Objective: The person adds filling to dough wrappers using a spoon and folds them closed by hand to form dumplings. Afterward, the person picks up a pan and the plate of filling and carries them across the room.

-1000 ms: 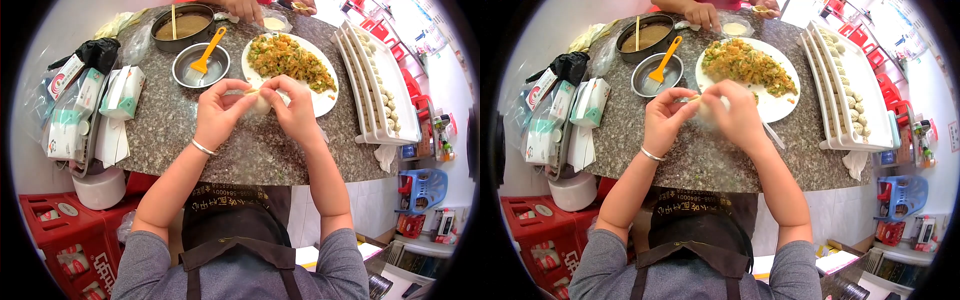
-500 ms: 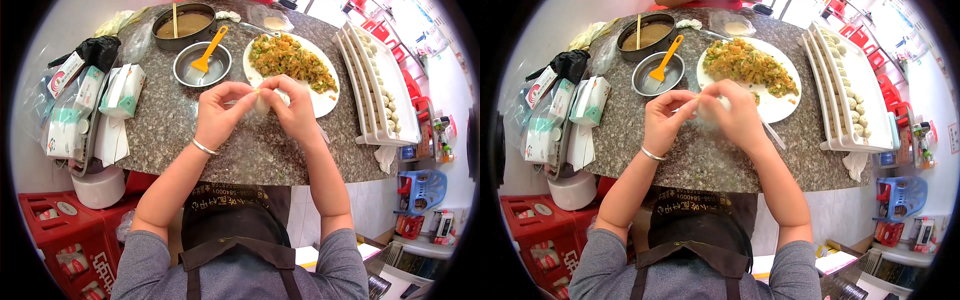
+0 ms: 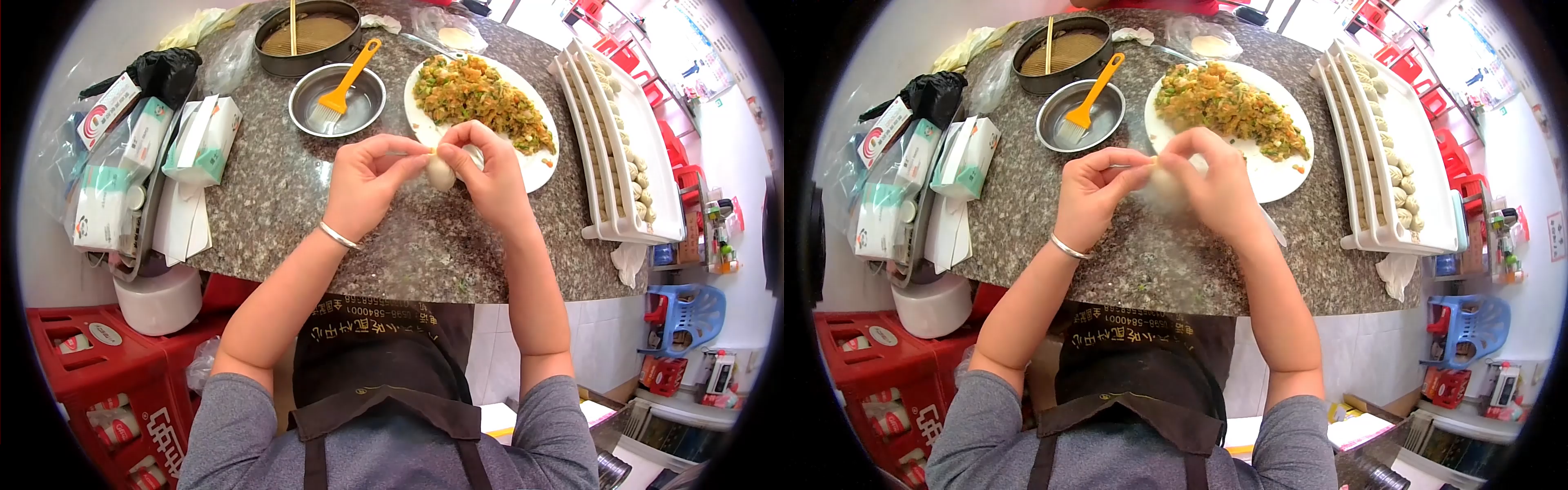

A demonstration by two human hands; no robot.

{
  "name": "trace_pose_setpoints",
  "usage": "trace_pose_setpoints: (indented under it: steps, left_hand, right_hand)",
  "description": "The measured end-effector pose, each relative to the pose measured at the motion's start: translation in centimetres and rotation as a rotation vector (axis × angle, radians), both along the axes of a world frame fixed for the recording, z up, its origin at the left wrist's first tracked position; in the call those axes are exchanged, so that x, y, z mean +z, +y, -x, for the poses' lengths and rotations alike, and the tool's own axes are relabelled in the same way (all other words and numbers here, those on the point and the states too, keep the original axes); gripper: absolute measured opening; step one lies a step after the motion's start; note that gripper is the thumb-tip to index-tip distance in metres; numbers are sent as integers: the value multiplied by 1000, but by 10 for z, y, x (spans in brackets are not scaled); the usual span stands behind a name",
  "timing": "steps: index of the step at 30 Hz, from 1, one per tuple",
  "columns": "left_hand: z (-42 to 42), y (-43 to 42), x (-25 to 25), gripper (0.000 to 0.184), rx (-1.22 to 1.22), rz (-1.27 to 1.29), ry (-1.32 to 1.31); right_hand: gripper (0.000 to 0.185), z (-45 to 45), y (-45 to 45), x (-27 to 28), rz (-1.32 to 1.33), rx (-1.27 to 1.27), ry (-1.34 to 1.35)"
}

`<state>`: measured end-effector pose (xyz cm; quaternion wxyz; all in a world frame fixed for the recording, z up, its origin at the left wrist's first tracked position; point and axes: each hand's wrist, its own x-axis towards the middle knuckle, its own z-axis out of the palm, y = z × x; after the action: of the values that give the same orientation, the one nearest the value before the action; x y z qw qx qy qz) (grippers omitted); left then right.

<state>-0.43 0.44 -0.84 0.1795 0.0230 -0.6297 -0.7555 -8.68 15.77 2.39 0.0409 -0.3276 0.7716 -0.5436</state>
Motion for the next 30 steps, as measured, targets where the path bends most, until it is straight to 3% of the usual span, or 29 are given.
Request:
trace_pose_setpoints:
  steps: [8,14,16,19,24,30]
  left_hand:
    - [-2,2,5,9,22,31,51]
    - [-1,0,4,9,-8,31,-49]
    - [1,3,5,12,-134,-470,-102]
    - [1,-2,0,15,-291,-638,-171]
    - [0,-3,2,13,-255,-562,-168]
    - [0,1,3,15,-199,-509,-141]
  right_hand:
    - [17,-1,-4,-8,-10,23,86]
    - [17,-4,-5,-6,7,2,83]
    - [16,-3,-6,-8,28,-10,96]
    - [16,-5,-9,-8,47,-25,56]
    - [19,-5,-8,-3,11,-17,-17]
    - [17,-6,-11,-6,14,-7,143]
